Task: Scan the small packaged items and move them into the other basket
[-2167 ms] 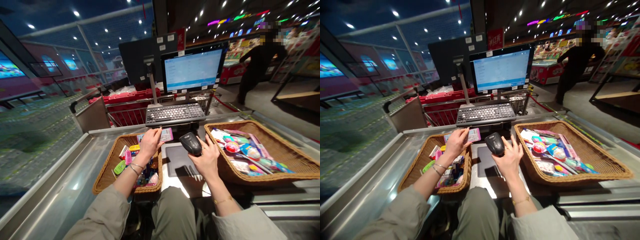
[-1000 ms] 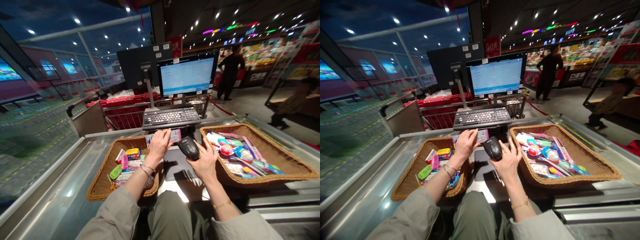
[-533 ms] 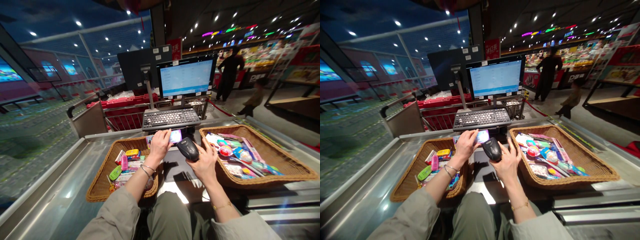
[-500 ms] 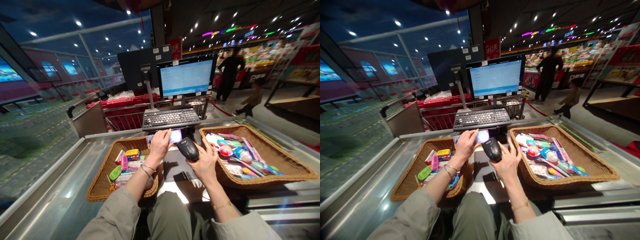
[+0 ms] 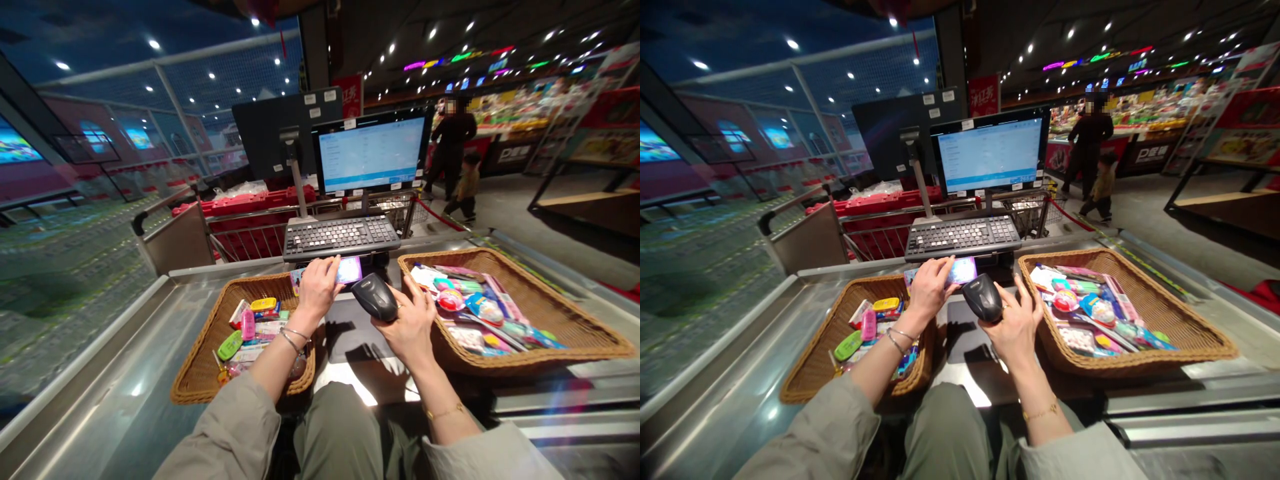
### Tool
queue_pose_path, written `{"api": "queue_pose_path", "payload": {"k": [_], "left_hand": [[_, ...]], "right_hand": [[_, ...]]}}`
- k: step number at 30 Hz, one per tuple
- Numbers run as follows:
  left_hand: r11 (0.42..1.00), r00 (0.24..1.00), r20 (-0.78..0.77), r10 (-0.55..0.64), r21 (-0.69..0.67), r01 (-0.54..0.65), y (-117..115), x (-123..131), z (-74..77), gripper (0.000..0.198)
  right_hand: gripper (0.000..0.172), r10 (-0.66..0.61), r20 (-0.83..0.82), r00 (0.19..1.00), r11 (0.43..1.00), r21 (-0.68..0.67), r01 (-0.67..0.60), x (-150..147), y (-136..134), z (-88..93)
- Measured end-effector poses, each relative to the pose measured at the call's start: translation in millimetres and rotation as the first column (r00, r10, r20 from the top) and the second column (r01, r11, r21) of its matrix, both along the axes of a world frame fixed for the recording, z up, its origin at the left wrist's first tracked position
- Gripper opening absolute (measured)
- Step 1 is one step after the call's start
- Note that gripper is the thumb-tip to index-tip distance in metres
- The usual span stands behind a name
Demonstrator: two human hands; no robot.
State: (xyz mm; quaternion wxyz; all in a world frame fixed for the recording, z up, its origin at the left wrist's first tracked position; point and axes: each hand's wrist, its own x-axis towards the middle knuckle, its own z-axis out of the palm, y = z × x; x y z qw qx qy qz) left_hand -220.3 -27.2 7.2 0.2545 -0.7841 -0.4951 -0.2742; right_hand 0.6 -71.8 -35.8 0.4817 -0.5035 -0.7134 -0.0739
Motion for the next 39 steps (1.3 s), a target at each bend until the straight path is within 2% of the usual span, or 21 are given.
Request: {"api": "queue_pose_path", "payload": {"k": [9, 20, 24, 33, 39], "left_hand": [[1.0, 1.0, -0.006, 0.006, 0.004, -0.006, 0, 2, -1.2, 0.072], [1.0, 1.0, -0.017, 0.009, 0.013, -0.008, 0, 2, -4.0, 0.062], [1.0, 1.0, -0.002, -0.002, 0.001, 0.002, 0, 3, -3.8, 0.066], [1.0, 1.0, -0.005, -0.019, 0.004, 0.019, 0, 11, 0.6, 0.069], [0.997, 0.998, -0.021, -0.056, 0.048, 0.057, 2, 26, 9.1, 0.066]], "right_hand": [[0.028, -0.005, 0.006, 1.0, 1.0, 0.023, 0.005, 2, 2, -3.9], [0.029, 0.003, -0.006, 1.0, 0.999, 0.041, -0.003, 1, 0, -1.0], [0.029, 0.004, 0.008, 1.0, 1.0, 0.03, -0.004, 1, 0, -0.7], [0.033, -0.01, -0.041, 0.999, 0.998, 0.059, 0.013, 5, -1, 2.7], [0.034, -0.063, -0.083, 0.995, 0.994, 0.082, 0.07, 17, -5, 8.3]]}}
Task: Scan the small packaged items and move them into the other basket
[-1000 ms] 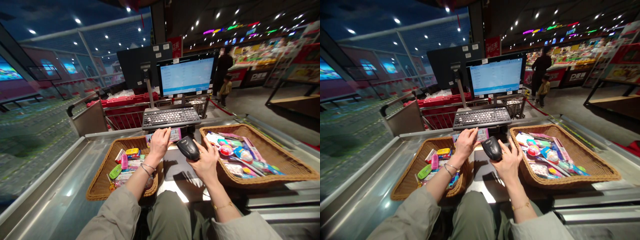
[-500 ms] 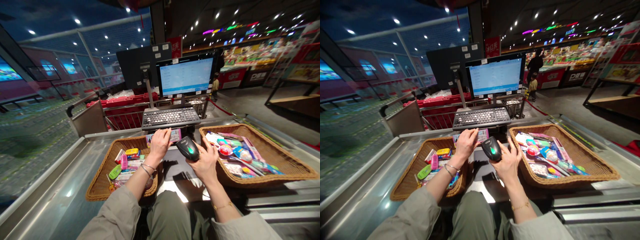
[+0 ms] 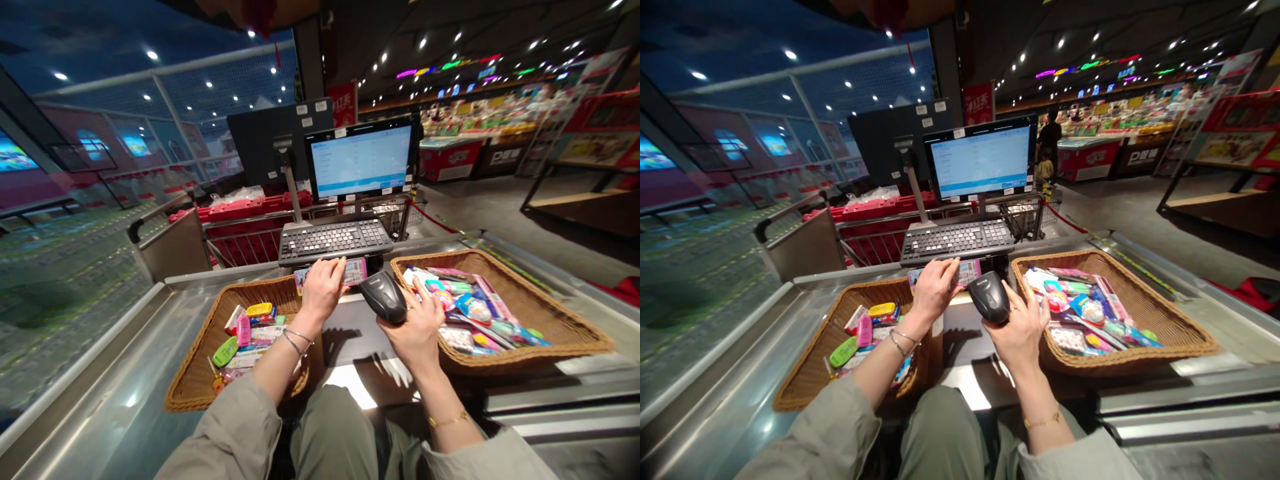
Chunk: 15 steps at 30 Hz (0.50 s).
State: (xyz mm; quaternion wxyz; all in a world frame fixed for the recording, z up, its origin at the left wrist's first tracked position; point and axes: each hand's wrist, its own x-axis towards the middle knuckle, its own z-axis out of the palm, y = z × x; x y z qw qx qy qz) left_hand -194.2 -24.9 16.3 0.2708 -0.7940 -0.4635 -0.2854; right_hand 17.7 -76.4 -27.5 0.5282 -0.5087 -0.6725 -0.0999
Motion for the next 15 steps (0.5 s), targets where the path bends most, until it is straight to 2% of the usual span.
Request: {"api": "queue_pose_path", "payload": {"k": [6, 12, 15], "left_hand": [[0.997, 0.997, 0.024, -0.07, -0.03, 0.071, 2, 25, 13.2, 0.066], [0.989, 0.989, 0.017, -0.145, -0.012, 0.145, 11, 53, 21.7, 0.057], [0.978, 0.978, -0.021, -0.207, -0.034, 0.206, 15, 67, 25.8, 0.054]], "right_hand": [[0.037, -0.085, -0.086, 0.993, 0.996, -0.006, 0.085, 20, -5, 10.8], [0.035, -0.158, -0.17, 0.973, 0.987, -0.005, 0.159, 46, -11, 25.0], [0.043, -0.224, -0.232, 0.946, 0.974, -0.012, 0.227, 62, -13, 27.9]]}}
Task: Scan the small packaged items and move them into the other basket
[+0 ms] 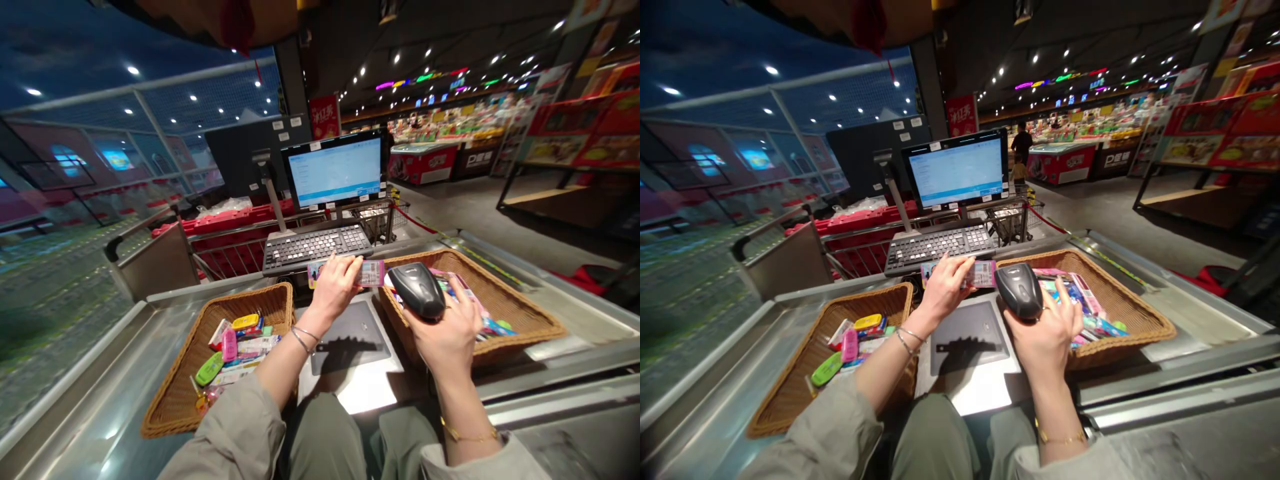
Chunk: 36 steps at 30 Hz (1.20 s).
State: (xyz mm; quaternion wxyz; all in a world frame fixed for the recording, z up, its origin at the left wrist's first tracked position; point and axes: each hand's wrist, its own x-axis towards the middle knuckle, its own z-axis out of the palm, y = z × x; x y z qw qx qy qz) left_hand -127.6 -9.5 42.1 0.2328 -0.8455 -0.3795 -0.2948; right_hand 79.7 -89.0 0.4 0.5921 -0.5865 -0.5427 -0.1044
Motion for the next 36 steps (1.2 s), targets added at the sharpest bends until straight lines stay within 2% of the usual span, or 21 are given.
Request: {"api": "queue_pose_path", "payload": {"k": [4, 14, 19, 24, 28, 31, 36], "left_hand": [[0.995, 0.994, -0.063, -0.091, -0.042, 0.088, 5, 16, 4.6, 0.052], [0.959, 0.954, -0.132, -0.268, -0.126, 0.252, 21, 58, -8.2, 0.051], [0.942, 0.926, -0.19, -0.326, -0.149, 0.301, 29, 79, -11.2, 0.053], [0.958, 0.921, -0.266, -0.284, -0.107, 0.265, 34, 114, -15.3, 0.048], [0.981, 0.945, -0.264, -0.194, -0.048, 0.188, 31, 133, -20.6, 0.049], [0.988, 0.954, -0.256, -0.153, -0.056, 0.144, 27, 129, -23.2, 0.052], [0.99, 0.963, -0.248, -0.103, -0.12, 0.075, 19, 103, -25.8, 0.059]], "right_hand": [[0.056, -0.107, -0.085, 0.991, 0.994, -0.007, 0.107, 23, 0, -0.4], [0.039, -0.292, -0.221, 0.931, 0.956, -0.05, 0.288, 63, -2, -2.5], [0.046, -0.349, -0.27, 0.897, 0.936, -0.07, 0.344, 82, -1, -9.3], [0.055, -0.387, -0.296, 0.873, 0.92, -0.065, 0.386, 93, 2, -15.4], [0.052, -0.395, -0.318, 0.862, 0.915, -0.055, 0.4, 95, 4, -14.9], [0.05, -0.387, -0.317, 0.866, 0.92, -0.071, 0.385, 95, 4, -16.4], [0.054, -0.412, -0.321, 0.853, 0.911, -0.149, 0.384, 91, 5, -18.9]]}}
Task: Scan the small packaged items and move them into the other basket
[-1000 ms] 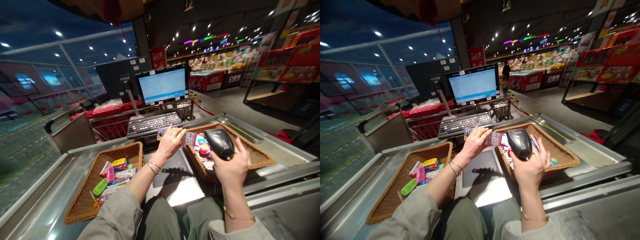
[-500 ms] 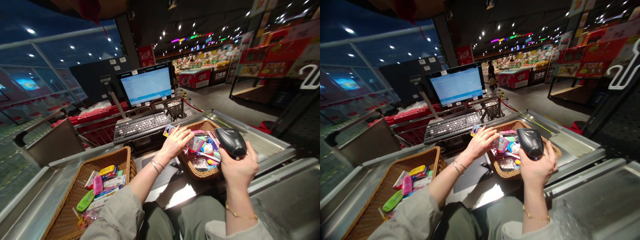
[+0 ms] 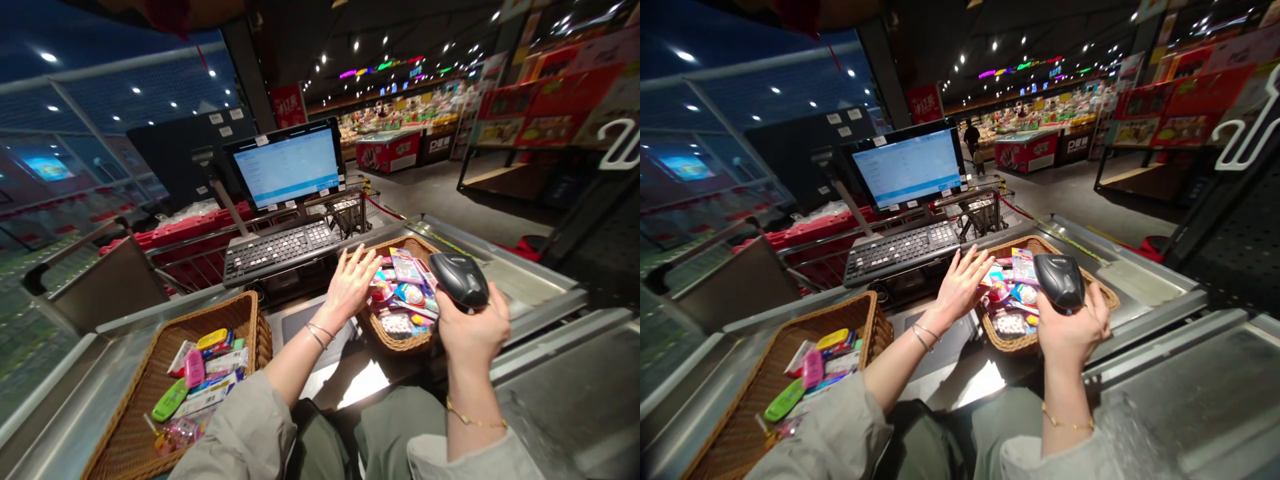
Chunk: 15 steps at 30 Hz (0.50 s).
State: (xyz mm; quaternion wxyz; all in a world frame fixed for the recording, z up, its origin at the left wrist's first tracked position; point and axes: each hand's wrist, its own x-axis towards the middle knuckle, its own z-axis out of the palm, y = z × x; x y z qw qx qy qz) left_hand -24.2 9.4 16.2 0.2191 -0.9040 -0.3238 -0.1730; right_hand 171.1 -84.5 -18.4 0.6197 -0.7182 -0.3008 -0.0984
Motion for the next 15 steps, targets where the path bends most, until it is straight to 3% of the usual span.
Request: {"api": "queue_pose_path", "payload": {"k": [8, 12, 15], "left_hand": [[0.999, 0.992, 0.124, 0.028, -0.041, -0.023, -27, -45, -6.5, 0.055], [0.992, 0.986, 0.125, 0.111, -0.068, -0.103, -43, -71, -6.6, 0.056], [0.983, 0.978, 0.114, 0.172, -0.08, -0.163, -54, -94, -6.5, 0.056]], "right_hand": [[0.052, 0.1, -0.003, 0.995, 0.995, -0.03, -0.1, -25, 1, 6.6], [0.056, 0.127, -0.009, 0.992, 0.991, -0.027, -0.128, -40, 2, 5.0], [0.061, 0.239, 0.053, 0.969, 0.97, -0.064, -0.236, -53, 1, 6.3]]}}
